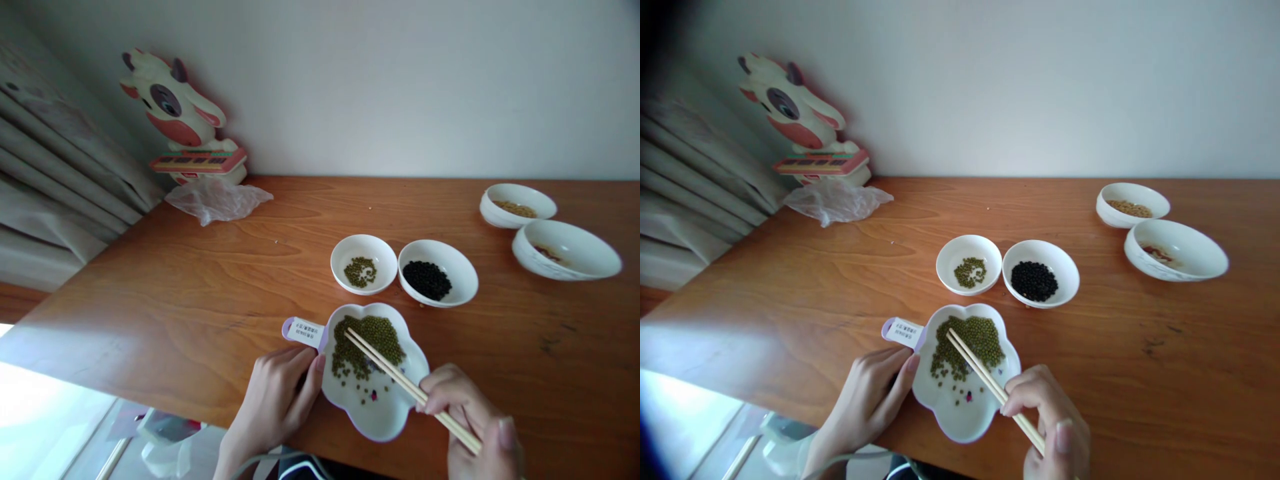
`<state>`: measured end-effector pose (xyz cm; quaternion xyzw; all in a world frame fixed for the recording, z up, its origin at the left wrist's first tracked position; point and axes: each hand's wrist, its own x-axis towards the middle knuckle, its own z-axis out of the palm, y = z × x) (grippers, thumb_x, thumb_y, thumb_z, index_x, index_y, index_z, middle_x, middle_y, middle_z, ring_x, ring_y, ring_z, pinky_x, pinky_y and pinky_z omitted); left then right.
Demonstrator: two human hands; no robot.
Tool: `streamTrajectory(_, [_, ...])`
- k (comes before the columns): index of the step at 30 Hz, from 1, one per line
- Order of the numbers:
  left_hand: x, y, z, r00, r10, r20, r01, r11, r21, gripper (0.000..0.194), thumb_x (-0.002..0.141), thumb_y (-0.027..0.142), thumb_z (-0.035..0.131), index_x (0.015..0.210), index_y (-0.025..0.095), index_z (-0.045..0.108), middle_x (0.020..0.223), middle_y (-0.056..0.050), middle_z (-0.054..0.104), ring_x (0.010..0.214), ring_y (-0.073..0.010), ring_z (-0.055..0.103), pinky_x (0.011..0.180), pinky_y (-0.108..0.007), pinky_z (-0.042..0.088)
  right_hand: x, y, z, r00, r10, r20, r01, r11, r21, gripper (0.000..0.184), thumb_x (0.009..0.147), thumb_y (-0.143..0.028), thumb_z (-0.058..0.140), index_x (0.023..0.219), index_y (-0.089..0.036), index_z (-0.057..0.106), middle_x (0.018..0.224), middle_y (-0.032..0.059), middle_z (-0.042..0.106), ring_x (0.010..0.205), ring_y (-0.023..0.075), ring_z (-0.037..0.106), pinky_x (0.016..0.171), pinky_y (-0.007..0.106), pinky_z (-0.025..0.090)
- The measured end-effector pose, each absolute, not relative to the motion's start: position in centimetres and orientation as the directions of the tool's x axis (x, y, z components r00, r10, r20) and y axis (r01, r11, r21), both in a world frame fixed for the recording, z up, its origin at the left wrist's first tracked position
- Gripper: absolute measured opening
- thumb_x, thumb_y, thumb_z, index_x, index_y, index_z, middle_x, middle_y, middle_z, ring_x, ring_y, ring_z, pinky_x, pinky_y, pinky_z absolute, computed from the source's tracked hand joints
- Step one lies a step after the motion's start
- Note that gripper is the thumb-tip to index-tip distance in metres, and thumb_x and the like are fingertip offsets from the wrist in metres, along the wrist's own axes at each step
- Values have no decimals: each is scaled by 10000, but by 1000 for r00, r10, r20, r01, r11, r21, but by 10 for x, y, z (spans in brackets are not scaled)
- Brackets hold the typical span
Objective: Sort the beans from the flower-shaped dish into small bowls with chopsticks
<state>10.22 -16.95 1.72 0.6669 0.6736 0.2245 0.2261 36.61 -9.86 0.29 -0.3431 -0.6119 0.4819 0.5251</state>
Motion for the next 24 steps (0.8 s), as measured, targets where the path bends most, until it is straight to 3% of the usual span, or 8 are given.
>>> streamTrajectory(5, [103, -169, 16, -12, 1000, -4, 804, 12, 595, 342, 1078, 288, 416, 748, 198, 417, 697, 4, 571, 611, -113, 490, 618, -246, 337, 368, -98, 4, -315, 900, 302, -52, 302, -952, 802, 962, -820, 220, 762, -227, 721, 699, 61, 652, 671, 228, 618, 621, 378, 497])
streamTrajectory(18, [102, -168, 18, -4, 1000, 9, 800, -2, 600, 337, 1066, 269, 437, 738, 195, 425, 692, 9, 574, 598, -104, 471, 609, -243, 333, 366, -99, 4, -243, 907, 343, -18, 350, -937, 717, 1066, -620, 267, 686, -224, 728, 607, 54, 633, 592, 187, 594, 515, 311, 479])
streamTrajectory(24, [100, -170, 16, 2, 1000, 7, 804, -6, 595, 319, 1053, 250, 447, 739, 200, 438, 679, 7, 564, 598, -113, 466, 608, -260, 330, 367, -99, 5, -228, 919, 322, -26, 325, -945, 734, 1053, -647, 276, 683, -220, 743, 587, 61, 638, 590, 199, 594, 536, 332, 482])
